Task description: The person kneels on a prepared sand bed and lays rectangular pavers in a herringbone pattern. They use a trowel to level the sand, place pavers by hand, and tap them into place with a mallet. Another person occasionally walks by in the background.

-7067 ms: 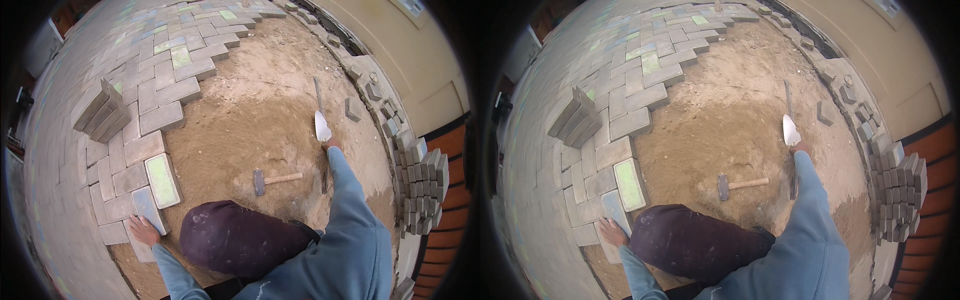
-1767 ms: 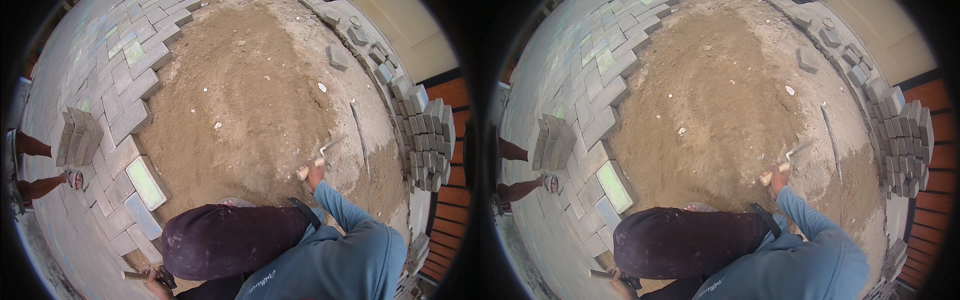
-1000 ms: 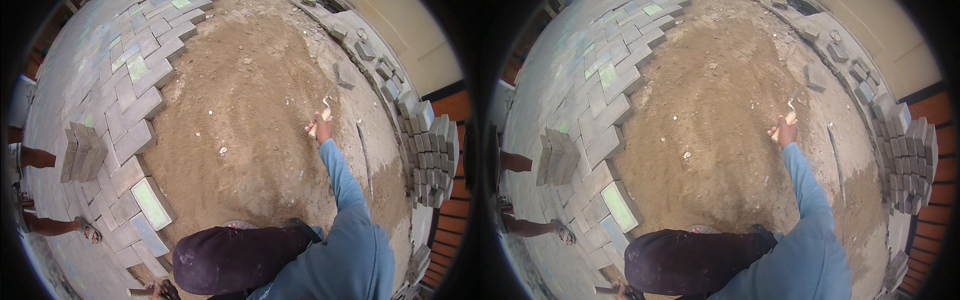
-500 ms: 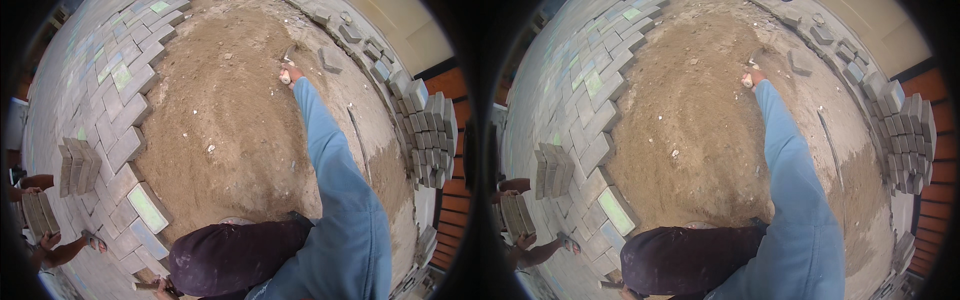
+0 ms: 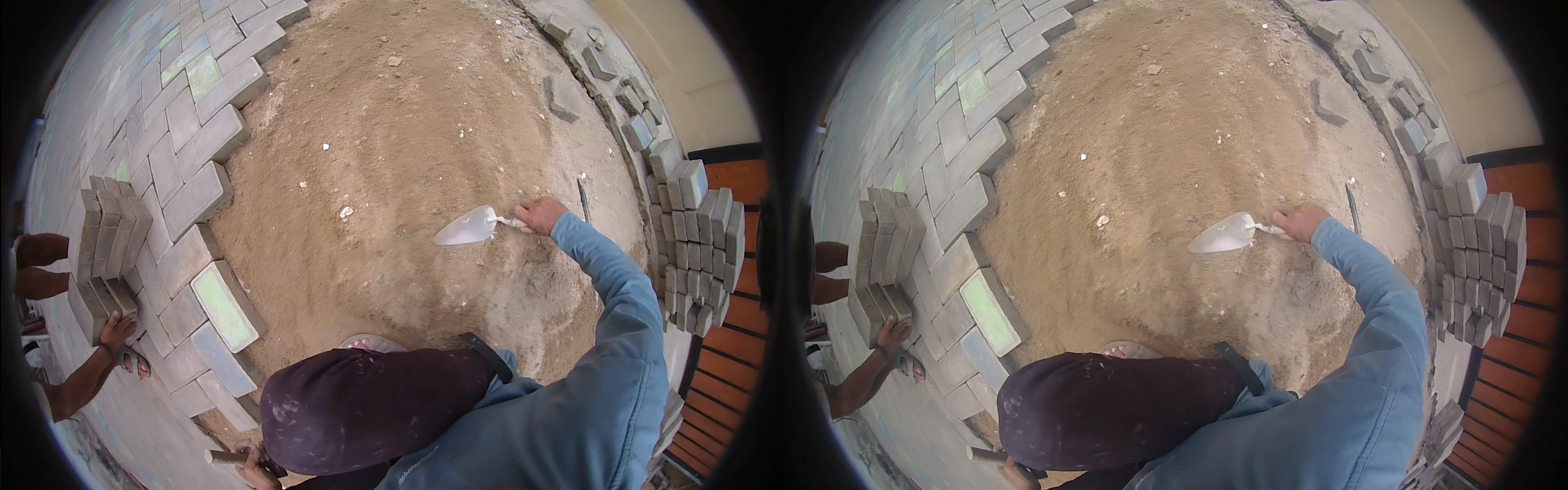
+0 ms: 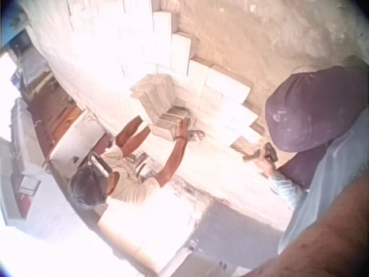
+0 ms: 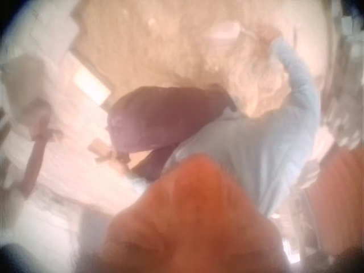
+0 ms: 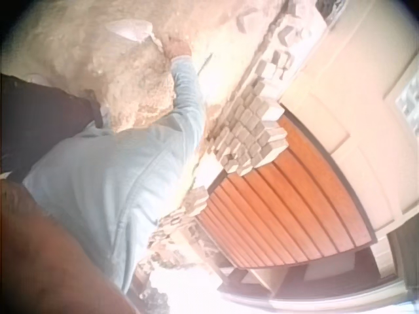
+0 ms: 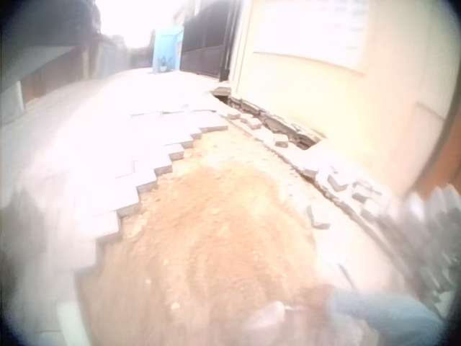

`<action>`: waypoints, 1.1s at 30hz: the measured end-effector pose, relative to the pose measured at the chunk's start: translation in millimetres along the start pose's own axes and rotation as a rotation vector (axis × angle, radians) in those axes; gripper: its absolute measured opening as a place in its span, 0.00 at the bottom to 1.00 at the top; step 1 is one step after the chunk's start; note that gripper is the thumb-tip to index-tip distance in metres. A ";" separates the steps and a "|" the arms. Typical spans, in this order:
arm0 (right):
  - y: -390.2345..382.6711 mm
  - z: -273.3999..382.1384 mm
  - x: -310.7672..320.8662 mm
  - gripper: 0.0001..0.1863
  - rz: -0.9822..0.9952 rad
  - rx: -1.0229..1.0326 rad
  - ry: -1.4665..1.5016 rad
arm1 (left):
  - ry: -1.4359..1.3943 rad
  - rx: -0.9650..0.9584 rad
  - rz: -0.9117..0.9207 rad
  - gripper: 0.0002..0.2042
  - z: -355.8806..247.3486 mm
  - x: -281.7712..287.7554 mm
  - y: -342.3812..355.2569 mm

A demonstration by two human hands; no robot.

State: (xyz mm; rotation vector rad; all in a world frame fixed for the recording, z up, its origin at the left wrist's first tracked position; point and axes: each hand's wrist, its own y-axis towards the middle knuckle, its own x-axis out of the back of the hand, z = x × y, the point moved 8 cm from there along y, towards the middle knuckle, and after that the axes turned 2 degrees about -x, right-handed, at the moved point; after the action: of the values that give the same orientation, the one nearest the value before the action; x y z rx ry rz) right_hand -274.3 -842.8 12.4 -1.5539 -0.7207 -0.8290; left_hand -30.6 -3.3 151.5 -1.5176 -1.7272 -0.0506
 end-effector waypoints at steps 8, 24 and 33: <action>149.7 -177.3 176.3 0.17 -0.380 -0.882 0.216 | -0.048 -0.237 0.093 0.10 -26.2 -20.9 1.7; 171.2 -11.7 129.2 0.15 -0.178 0.039 -0.055 | -0.283 -0.167 -0.062 0.13 -45.7 -16.2 -32.0; 248.1 41.9 242.8 0.24 -0.480 -0.197 0.282 | -0.374 -0.230 -0.035 0.12 -42.3 -13.2 -22.0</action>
State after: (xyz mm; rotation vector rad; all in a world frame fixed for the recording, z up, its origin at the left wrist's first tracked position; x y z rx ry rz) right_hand 69.9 -835.5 73.5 -1.4094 -0.8340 -1.4816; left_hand -27.2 -42.0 182.1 -1.7481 -2.1019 0.0195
